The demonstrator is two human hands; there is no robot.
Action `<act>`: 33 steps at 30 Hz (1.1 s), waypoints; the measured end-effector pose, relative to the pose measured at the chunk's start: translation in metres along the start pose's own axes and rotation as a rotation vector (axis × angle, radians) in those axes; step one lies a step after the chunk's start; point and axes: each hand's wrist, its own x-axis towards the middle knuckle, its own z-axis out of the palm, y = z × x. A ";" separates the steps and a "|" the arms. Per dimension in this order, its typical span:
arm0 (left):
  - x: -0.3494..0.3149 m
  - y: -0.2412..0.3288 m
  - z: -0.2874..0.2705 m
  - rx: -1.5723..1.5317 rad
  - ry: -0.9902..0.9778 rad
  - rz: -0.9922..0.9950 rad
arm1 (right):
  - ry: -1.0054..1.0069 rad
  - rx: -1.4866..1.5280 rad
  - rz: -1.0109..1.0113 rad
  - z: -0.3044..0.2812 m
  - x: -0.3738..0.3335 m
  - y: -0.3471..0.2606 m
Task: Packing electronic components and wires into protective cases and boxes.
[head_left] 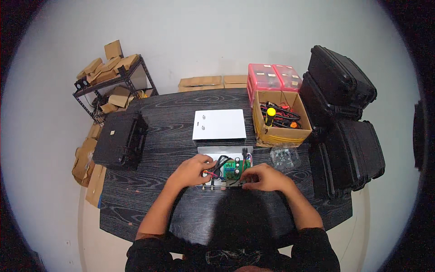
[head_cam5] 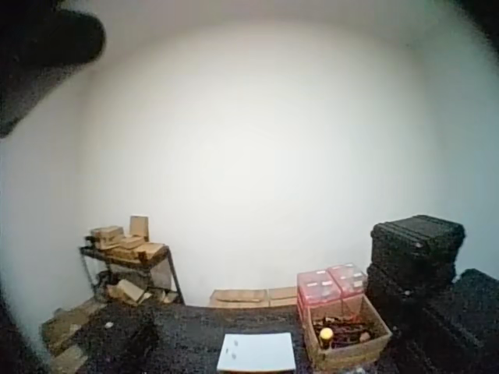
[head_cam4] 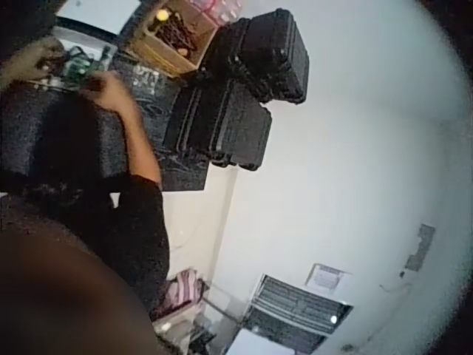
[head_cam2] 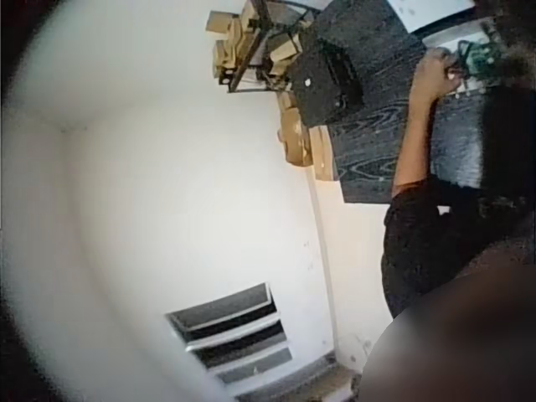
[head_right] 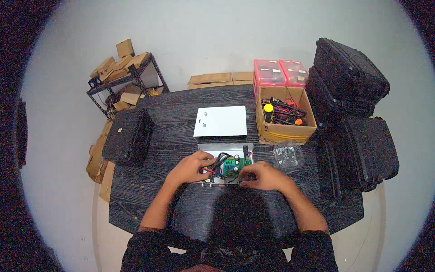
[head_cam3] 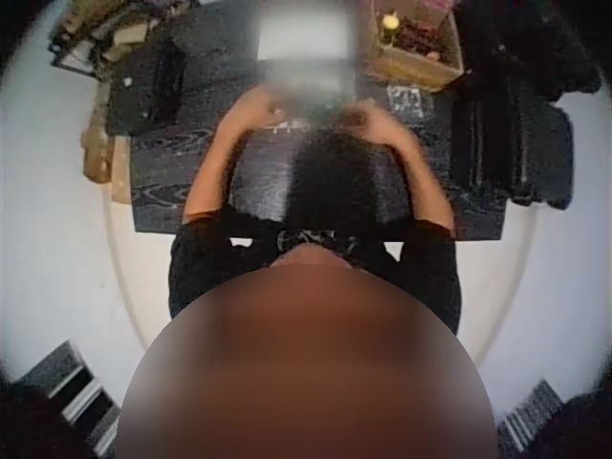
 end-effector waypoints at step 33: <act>-0.002 0.015 -0.037 -0.026 0.067 -0.187 | -0.237 0.108 0.139 -0.022 -0.025 -0.032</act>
